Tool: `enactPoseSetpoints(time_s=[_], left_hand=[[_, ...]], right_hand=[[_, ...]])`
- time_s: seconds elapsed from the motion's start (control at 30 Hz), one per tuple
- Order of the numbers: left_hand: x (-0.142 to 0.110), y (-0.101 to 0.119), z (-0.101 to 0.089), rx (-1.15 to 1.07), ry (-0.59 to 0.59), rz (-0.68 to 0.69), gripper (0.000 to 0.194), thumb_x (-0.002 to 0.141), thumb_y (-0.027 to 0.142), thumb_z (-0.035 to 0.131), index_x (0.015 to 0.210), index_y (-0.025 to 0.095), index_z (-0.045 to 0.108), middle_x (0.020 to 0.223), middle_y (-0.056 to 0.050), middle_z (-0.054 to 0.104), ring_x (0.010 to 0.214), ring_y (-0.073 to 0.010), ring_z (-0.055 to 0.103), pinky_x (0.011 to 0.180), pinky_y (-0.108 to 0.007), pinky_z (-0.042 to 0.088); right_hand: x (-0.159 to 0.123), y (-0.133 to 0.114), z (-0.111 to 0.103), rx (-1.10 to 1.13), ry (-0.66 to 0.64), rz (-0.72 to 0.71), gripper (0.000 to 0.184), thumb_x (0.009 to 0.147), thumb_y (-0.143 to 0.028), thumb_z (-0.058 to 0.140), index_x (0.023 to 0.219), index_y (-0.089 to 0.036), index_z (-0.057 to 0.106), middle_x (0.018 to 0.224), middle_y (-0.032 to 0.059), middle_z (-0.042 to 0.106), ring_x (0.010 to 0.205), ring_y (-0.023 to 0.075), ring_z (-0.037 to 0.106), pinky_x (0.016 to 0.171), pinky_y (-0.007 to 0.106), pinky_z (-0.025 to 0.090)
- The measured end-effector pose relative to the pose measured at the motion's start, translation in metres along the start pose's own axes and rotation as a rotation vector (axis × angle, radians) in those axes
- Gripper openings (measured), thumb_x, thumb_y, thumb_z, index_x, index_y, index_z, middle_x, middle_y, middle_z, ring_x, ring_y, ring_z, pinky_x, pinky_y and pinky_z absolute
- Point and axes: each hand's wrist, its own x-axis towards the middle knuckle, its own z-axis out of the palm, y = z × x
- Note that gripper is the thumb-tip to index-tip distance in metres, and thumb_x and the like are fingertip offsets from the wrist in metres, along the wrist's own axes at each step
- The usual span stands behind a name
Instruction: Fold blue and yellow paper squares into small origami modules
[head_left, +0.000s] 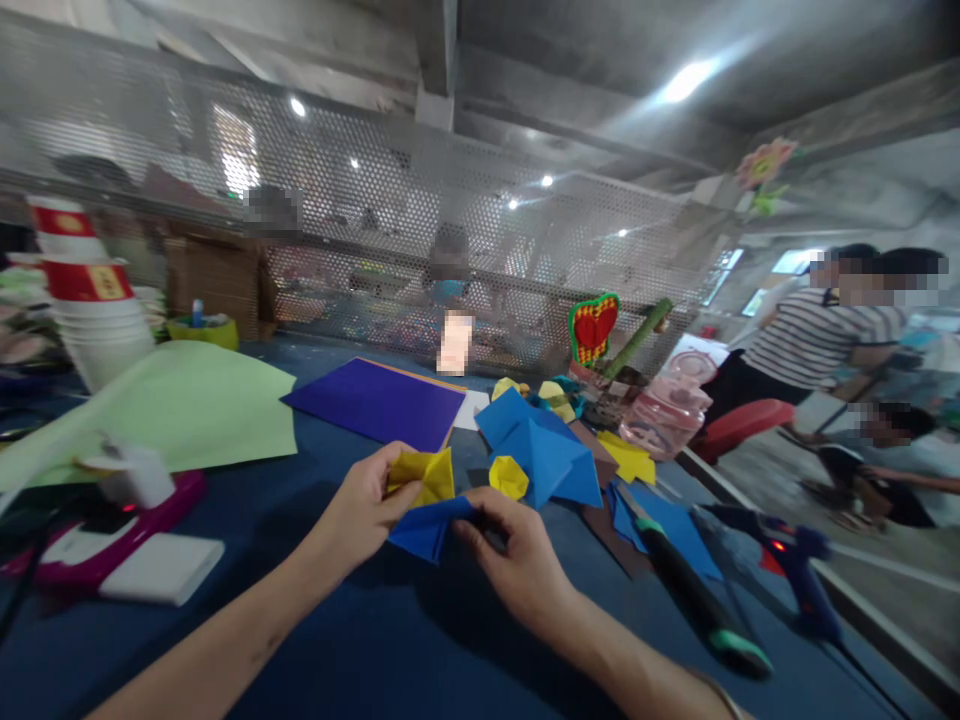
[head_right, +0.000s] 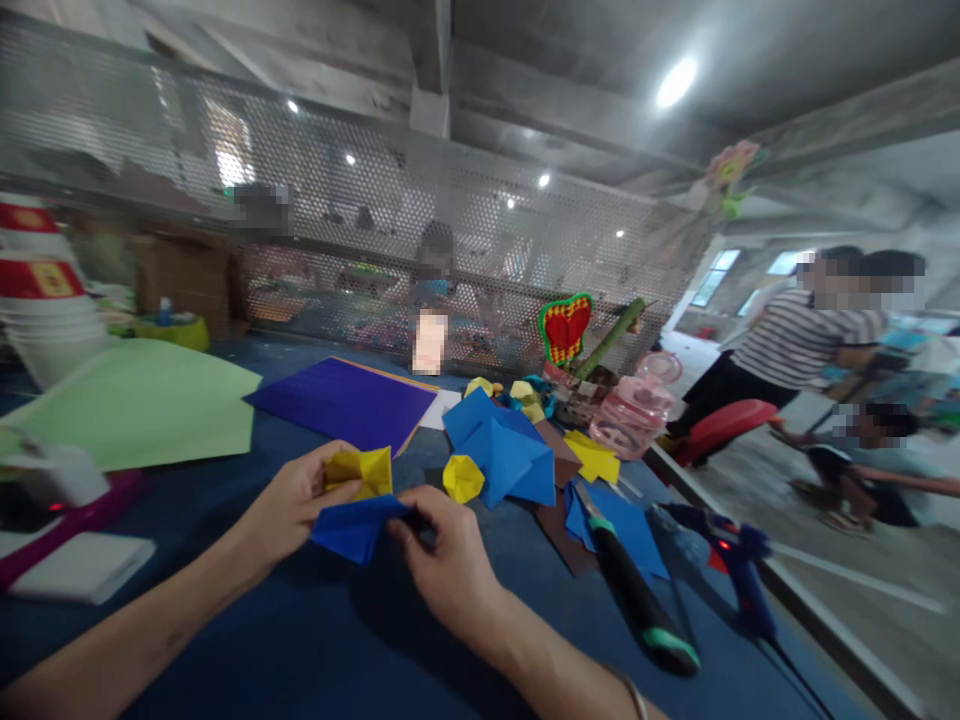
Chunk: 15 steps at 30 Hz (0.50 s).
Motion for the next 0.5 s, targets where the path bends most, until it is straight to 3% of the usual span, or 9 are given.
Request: enactPoseSetpoints(time_s=[0.17,0.5], left_hand=[[0.0005,0.0017,-0.0009,-0.030,0.030,-0.066,0.019,0.066,0.018,0.065,0.082,0.018,0.055,0.071,0.002,0.062,0.066,-0.0128,0.057,0.061,-0.024,0.043],[-0.0002,0.0080,-0.0003,0.027,0.123,-0.135,0.016,0.066,0.020,0.060,0.082,0.019,0.056,0.065,0.005,0.060,0.054,-0.0101,0.054,0.050,-0.020,0.041]], right_hand=[[0.0006,0.0021,0.0013,0.143,-0.011,0.176,0.017,0.086,-0.029,0.058,0.091,-0.016,0.066,0.085,0.0049,0.069,0.080,0.0184,0.064,0.072,0.027,0.049],[0.0009,0.0042,0.0021,0.180,0.005,0.229,0.019,0.084,-0.031,0.059,0.091,-0.015,0.065,0.085,0.0051,0.069,0.079,0.0186,0.062,0.072,0.029,0.048]])
